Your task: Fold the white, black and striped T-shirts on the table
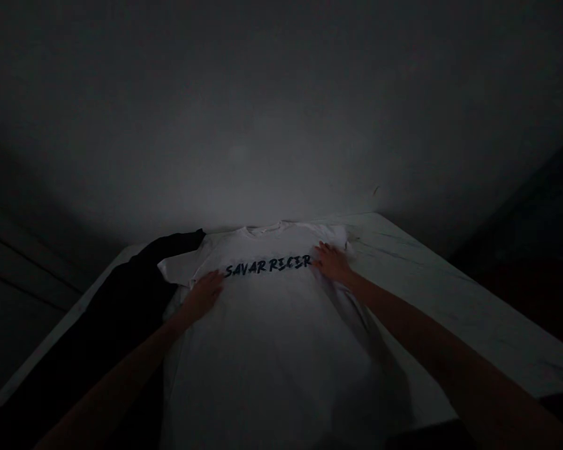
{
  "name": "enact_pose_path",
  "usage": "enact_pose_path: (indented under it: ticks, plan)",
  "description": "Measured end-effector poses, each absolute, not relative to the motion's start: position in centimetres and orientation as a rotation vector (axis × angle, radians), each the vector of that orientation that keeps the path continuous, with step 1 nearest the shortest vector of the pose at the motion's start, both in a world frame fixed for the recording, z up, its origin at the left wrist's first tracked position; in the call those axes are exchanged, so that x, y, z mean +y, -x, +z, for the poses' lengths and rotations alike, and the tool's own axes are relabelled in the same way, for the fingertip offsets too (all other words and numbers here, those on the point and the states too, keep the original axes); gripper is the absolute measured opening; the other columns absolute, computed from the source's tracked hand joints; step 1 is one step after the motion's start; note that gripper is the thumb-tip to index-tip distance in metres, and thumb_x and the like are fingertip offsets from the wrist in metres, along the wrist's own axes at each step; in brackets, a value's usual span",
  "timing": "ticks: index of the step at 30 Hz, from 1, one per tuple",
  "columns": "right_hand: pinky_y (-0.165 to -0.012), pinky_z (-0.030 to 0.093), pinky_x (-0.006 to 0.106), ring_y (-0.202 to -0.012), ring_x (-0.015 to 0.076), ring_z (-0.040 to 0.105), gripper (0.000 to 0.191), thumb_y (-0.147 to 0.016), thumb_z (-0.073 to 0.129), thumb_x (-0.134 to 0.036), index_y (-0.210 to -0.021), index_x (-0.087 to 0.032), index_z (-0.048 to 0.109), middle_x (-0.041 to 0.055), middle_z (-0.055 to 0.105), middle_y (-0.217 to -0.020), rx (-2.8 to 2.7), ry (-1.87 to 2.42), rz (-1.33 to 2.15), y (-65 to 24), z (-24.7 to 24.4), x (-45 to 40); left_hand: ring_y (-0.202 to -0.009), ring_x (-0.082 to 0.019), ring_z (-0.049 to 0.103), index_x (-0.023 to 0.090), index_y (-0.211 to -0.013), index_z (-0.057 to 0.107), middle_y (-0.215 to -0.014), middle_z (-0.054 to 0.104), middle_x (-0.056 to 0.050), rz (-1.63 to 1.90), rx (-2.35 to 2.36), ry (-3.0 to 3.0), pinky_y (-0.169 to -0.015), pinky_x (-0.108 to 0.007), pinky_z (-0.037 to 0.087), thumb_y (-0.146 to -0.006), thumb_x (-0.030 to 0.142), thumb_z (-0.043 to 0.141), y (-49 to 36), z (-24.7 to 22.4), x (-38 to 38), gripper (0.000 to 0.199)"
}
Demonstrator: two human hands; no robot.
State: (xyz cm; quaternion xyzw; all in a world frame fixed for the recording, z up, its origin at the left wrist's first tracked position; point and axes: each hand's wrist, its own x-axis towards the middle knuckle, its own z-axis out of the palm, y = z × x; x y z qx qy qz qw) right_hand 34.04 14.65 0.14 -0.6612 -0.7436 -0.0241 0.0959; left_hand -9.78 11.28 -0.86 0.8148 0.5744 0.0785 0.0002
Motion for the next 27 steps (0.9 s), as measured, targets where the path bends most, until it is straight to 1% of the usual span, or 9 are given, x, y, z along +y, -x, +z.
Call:
enact_pose_path:
  ticks: [3, 7, 10, 11, 14, 16, 20, 23, 27]
  plan:
    - [-0.104, 0.042, 0.036, -0.126, 0.0276, 0.055, 0.045, -0.087, 0.060, -0.023, -0.131, -0.014, 0.056, 0.0180, 0.058, -0.137, -2.007, 1.990, 0.045, -36.8, 0.3, 12.2, -0.127, -0.027, 0.054, 0.020, -0.124, 0.053, -0.132, 0.061, -0.012, 0.453, 1.887, -2.502, -0.110, -0.046, 0.040, -0.086, 0.030, 0.047, 12.9, -1.4, 7.7, 0.040]
    - [-0.084, 0.052, 0.033, -0.101, 0.0273, 0.068, 0.047, -0.076, 0.073, -0.030, -0.119, -0.013, 0.063, 0.0157, 0.070, -0.113, -1.701, 2.138, 0.400, -39.5, -0.6, 9.4, -0.105, -0.029, 0.064, 0.023, -0.113, 0.053, -0.105, 0.065, -0.009, 0.587, 2.054, -2.340, -0.095, -0.044, 0.052, -0.079, 0.039, 0.055, 15.2, -2.5, 3.5, 0.037]
    - [-0.073, 0.053, 0.033, -0.085, 0.0253, 0.071, 0.047, -0.074, 0.074, -0.037, -0.114, -0.014, 0.066, 0.0111, 0.074, -0.095, -1.578, 2.150, 0.568, -40.2, -0.8, 8.9, -0.088, -0.025, 0.068, 0.023, -0.115, 0.051, -0.092, 0.065, -0.005, 0.527, 2.055, -2.227, -0.084, -0.040, 0.056, -0.079, 0.038, 0.054, 14.9, -2.2, 2.1, 0.039]
    - [-0.070, 0.053, 0.032, -0.082, 0.0250, 0.071, 0.045, -0.074, 0.073, -0.039, -0.111, -0.015, 0.067, 0.0100, 0.075, -0.091, -1.571, 2.153, 0.562, -40.2, -0.8, 8.9, -0.090, -0.025, 0.068, 0.022, -0.118, 0.051, -0.094, 0.066, -0.005, 0.504, 2.053, -2.236, -0.085, -0.040, 0.056, -0.080, 0.037, 0.054, 14.4, -1.8, 1.9, 0.041]
    - [-0.063, 0.050, 0.030, -0.080, 0.0257, 0.071, 0.034, -0.077, 0.069, -0.043, -0.099, -0.017, 0.072, 0.0110, 0.075, -0.086, -1.595, 2.210, 0.370, -40.2, -0.6, 9.0, -0.113, -0.031, 0.060, 0.022, -0.123, 0.052, -0.120, 0.063, -0.012, 0.438, 2.082, -2.390, -0.098, -0.047, 0.049, -0.078, 0.033, 0.059, 11.7, 0.1, 1.7, 0.046]
    - [-0.062, 0.048, 0.029, -0.081, 0.0261, 0.071, 0.028, -0.081, 0.064, -0.042, -0.090, -0.017, 0.074, 0.0123, 0.075, -0.085, -1.616, 2.261, 0.240, -40.3, -0.5, 8.7, -0.122, -0.033, 0.055, 0.024, -0.124, 0.056, -0.131, 0.060, -0.012, 0.370, 2.006, -2.492, -0.103, -0.050, 0.044, -0.079, 0.029, 0.060, 8.8, 1.3, 1.9, 0.046]
    - [-0.062, 0.047, 0.028, -0.086, 0.0254, 0.071, 0.020, -0.082, 0.061, -0.034, -0.086, -0.020, 0.075, 0.0103, 0.076, -0.090, -1.665, 2.321, 0.232, -40.1, -0.3, 7.4, -0.125, -0.024, 0.056, 0.026, -0.132, 0.055, -0.135, 0.061, -0.007, 0.310, 1.514, -2.626, -0.109, -0.041, 0.042, -0.087, 0.026, 0.052, -0.7, 2.2, 3.4, 0.045]
    - [-0.063, 0.047, 0.030, -0.088, 0.0278, 0.071, 0.023, -0.081, 0.061, -0.037, -0.086, -0.021, 0.075, 0.0112, 0.076, -0.093, -1.623, 2.402, 0.347, -39.3, 0.3, 6.6, -0.132, -0.020, 0.051, 0.021, -0.140, 0.049, -0.143, 0.056, -0.008, 0.394, 1.119, -2.756, -0.113, -0.037, 0.040, -0.093, 0.023, 0.042, -10.1, 1.9, 5.3, 0.048]
    - [-0.075, 0.049, 0.034, -0.097, 0.0298, 0.068, 0.021, -0.084, 0.059, -0.034, -0.087, -0.019, 0.072, 0.0151, 0.074, -0.099, -1.470, 2.268, 0.430, -39.0, 1.1, 6.3, -0.141, -0.015, 0.040, 0.022, -0.146, 0.042, -0.153, 0.045, -0.005, 0.449, 1.003, -2.801, -0.118, -0.030, 0.034, -0.099, 0.023, 0.030, -20.4, 0.7, 7.5, 0.049]
